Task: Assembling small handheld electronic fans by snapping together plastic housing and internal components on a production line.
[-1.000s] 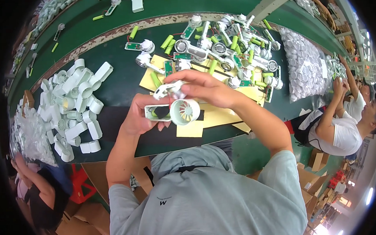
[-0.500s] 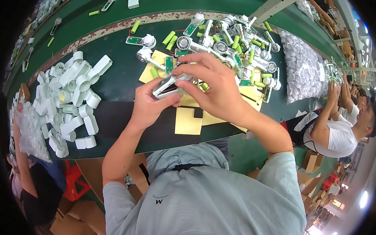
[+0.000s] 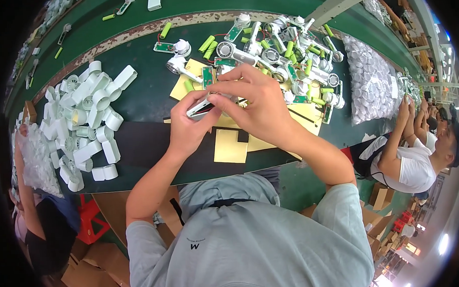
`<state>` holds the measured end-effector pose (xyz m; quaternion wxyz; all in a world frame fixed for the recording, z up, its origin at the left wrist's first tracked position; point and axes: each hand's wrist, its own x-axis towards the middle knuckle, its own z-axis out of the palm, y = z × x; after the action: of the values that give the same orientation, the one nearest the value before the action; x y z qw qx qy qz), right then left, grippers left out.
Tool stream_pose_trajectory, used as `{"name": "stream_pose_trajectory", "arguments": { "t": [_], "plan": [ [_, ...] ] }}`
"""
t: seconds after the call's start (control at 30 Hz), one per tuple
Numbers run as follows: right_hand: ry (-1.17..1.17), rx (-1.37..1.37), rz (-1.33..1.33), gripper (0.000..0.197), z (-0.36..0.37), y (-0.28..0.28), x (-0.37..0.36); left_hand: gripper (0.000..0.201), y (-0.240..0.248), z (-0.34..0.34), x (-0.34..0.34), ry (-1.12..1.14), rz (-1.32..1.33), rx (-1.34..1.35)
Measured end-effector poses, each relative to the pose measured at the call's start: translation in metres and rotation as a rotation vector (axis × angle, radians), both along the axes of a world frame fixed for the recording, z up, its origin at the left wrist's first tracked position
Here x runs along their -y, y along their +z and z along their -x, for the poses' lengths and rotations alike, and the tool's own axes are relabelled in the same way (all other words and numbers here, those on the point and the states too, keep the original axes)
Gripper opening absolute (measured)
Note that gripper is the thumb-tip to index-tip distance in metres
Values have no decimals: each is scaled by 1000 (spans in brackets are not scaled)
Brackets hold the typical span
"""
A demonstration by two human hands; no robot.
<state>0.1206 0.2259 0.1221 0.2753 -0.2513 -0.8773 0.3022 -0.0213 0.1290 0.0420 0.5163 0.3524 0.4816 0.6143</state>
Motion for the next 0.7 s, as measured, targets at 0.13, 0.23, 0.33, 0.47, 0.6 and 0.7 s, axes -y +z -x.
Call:
{"name": "stream_pose_trajectory", "arguments": {
  "t": [0.13,0.23,0.33,0.47,0.6,0.7],
  "plan": [
    [-4,-14,-31,19,2,-2,4,31,-3,-4,-1,102,16,-15],
    [-13,-30,-61,20,4,-7,6,29,-3,-4,-1,185,-23,-11],
    [-12,-75,-63,18,5,-11,5,30,-3,-3,2,188,4,49],
    [-36,-88,-59,17,1,-12,2,36,-4,1,2,71,-37,198],
    [-30,-115,-40,16,-5,-12,-3,38,-5,-1,2,31,-111,65],
    [-29,-111,-57,16,-9,-12,-5,39,-3,2,1,-31,-59,116]
  ]
}}
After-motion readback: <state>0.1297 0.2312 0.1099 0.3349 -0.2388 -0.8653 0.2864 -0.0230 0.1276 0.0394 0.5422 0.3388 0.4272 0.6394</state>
